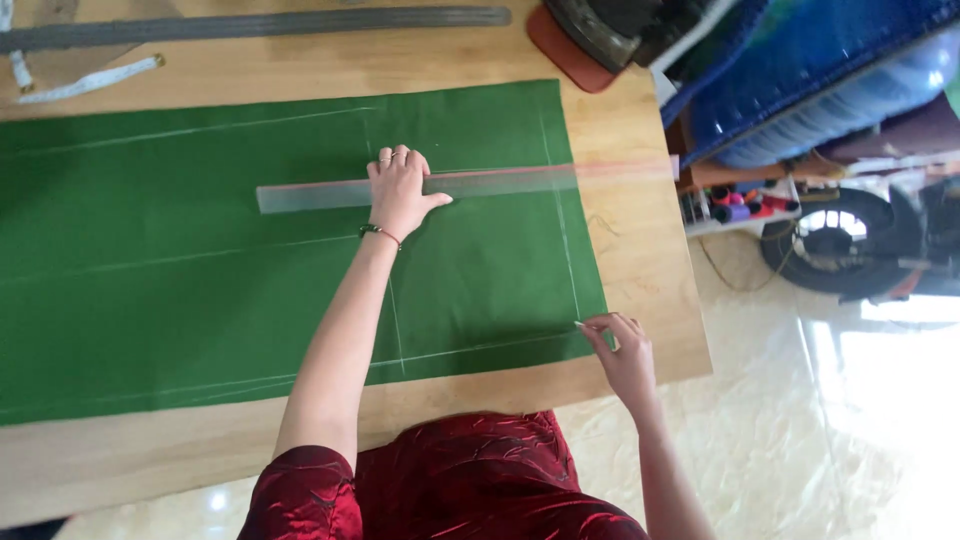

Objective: The person marks a green fabric with chalk using a ruler and a curved template, then cuts the fabric along the marked lines with scissors.

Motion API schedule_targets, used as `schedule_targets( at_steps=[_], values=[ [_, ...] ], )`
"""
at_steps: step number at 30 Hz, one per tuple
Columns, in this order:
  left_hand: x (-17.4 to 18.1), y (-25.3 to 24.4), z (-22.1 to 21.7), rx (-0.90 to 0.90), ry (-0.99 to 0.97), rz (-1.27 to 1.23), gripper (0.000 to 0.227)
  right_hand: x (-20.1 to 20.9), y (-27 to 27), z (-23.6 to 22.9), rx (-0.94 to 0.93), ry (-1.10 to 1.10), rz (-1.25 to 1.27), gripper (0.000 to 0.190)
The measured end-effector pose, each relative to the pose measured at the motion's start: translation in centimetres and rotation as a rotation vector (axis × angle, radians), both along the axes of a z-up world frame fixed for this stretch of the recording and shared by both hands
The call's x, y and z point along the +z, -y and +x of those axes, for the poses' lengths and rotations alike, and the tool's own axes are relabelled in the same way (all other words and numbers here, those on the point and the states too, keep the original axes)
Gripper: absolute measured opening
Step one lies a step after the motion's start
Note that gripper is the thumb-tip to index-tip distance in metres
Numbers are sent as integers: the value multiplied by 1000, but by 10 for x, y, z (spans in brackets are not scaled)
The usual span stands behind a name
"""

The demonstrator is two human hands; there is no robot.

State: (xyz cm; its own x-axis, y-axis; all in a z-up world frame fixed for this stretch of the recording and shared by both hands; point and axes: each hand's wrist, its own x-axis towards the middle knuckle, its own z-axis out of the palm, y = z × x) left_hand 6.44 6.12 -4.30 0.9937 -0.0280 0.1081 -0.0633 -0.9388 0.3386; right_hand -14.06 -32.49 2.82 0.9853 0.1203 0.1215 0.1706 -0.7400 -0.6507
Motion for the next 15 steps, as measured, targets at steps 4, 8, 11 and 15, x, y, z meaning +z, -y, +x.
schedule_targets(
  at_steps=[4, 8, 11, 15],
  values=[
    [24, 16, -36, -285, 80, -62, 34, 31, -23, -26, -32, 159, -77, 9],
    [76, 28, -127, -503, 106, -189, 30, 66, -53, -53, -98, 208, -208, 7],
    [104, 16, -191, -592, -132, -347, 24, 77, -78, -74, 48, 42, -241, 8],
    [118, -34, -245, -611, -208, -400, 25, 73, -116, -105, 176, -177, -269, 16]
  ],
)
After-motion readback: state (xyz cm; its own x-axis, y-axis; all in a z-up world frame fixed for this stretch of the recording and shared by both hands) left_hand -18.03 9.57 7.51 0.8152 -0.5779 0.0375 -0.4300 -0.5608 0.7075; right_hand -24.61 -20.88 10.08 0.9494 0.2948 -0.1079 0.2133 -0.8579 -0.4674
